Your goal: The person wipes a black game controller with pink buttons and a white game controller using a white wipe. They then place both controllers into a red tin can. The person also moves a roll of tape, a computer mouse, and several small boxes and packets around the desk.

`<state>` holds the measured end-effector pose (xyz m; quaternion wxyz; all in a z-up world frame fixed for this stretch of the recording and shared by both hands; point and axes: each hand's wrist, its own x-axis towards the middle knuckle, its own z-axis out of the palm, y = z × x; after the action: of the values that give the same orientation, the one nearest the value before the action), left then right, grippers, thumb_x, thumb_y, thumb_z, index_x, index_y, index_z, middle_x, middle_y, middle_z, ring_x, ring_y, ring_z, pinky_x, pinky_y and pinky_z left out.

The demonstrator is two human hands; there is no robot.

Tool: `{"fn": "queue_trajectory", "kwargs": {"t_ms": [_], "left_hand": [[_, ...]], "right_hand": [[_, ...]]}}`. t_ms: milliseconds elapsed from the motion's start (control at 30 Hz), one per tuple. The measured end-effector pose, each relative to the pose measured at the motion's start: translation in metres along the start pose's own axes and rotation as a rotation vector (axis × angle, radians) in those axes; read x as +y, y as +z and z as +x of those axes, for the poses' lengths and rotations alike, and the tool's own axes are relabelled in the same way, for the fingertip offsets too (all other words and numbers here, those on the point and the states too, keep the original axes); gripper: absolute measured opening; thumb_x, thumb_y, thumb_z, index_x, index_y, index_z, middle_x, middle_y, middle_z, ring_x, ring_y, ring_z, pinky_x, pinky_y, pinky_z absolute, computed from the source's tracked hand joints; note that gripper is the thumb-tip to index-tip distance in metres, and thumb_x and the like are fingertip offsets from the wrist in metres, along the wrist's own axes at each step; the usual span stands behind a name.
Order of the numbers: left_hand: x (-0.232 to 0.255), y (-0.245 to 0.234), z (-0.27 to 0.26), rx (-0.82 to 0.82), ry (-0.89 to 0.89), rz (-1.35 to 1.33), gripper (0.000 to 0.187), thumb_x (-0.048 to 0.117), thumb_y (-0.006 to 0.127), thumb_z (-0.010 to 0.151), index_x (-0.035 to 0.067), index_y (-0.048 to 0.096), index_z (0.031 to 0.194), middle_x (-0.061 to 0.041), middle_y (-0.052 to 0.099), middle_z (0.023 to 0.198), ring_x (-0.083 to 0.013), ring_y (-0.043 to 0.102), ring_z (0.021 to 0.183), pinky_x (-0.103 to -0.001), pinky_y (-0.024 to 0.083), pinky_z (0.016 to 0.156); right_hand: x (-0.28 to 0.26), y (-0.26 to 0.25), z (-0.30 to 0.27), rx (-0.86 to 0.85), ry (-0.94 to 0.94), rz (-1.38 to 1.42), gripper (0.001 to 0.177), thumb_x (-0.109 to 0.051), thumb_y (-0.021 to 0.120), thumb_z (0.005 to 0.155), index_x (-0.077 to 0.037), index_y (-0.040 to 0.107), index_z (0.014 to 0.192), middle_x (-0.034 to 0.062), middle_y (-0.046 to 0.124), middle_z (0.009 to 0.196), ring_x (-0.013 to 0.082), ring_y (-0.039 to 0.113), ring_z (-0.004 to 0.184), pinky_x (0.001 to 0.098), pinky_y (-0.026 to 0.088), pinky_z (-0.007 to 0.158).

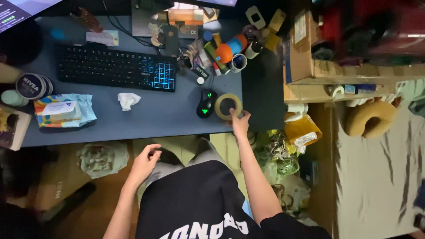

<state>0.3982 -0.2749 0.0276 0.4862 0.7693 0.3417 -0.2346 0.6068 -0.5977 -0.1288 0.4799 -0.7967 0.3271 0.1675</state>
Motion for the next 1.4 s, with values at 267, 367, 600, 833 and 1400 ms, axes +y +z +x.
{"fn": "queue_trajectory", "kwargs": {"t_ms": [267, 367, 600, 833, 1400], "left_hand": [[0.101, 0.038, 0.033, -0.055, 0.089, 0.084, 0.033, 0.032, 0.059, 0.099, 0.027, 0.065, 0.131, -0.013, 0.071, 0.127, -0.0351, 0.064, 0.122, -0.051, 0.05, 0.105], [0.124, 0.054, 0.056, -0.088, 0.157, 0.078, 0.04, 0.035, 0.061, 0.097, 0.03, 0.06, 0.136, -0.007, 0.07, 0.129, -0.0321, 0.06, 0.128, -0.05, 0.048, 0.108], [0.181, 0.083, 0.061, -0.157, 0.171, -0.393, 0.083, 0.048, 0.066, 0.096, 0.003, 0.029, 0.156, -0.033, 0.046, 0.148, -0.0461, 0.055, 0.13, -0.048, 0.057, 0.097], [0.14, 0.078, 0.062, 0.056, 0.07, -0.707, 0.072, 0.034, 0.078, 0.088, 0.008, 0.044, 0.146, -0.025, 0.052, 0.137, -0.037, 0.06, 0.121, -0.045, 0.06, 0.093], [-0.058, -0.029, -0.023, 0.682, 0.002, -1.238, 0.079, 0.021, 0.079, 0.089, 0.007, 0.036, 0.153, -0.024, 0.046, 0.133, -0.0312, 0.052, 0.122, -0.046, 0.056, 0.097]], "right_hand": [[-0.014, -0.005, 0.01, -0.092, -0.079, -0.301, 0.053, -0.048, 0.063, 0.091, -0.022, 0.052, 0.136, 0.028, 0.067, 0.12, 0.0479, 0.062, 0.12, 0.0554, 0.049, 0.104], [-0.056, -0.024, -0.031, -0.077, -0.161, -0.231, 0.042, -0.041, 0.059, 0.094, -0.016, 0.055, 0.128, 0.0277, 0.067, 0.116, 0.0511, 0.062, 0.115, 0.0609, 0.049, 0.098], [-0.118, -0.036, -0.08, -0.237, -0.237, -0.195, 0.056, -0.044, 0.067, 0.088, -0.012, 0.055, 0.133, 0.0317, 0.063, 0.129, 0.0506, 0.055, 0.127, 0.0595, 0.043, 0.108], [-0.146, -0.017, -0.125, -0.556, -0.29, 0.061, 0.056, -0.028, 0.075, 0.091, -0.009, 0.052, 0.138, 0.0242, 0.059, 0.109, 0.0307, 0.073, 0.057, 0.0367, 0.065, 0.06], [-0.158, 0.142, -0.302, -1.278, -0.44, -0.223, 0.064, -0.024, 0.075, 0.093, -0.006, 0.046, 0.147, 0.0192, 0.066, 0.11, 0.0258, 0.072, 0.089, 0.0374, 0.062, 0.078]]}}
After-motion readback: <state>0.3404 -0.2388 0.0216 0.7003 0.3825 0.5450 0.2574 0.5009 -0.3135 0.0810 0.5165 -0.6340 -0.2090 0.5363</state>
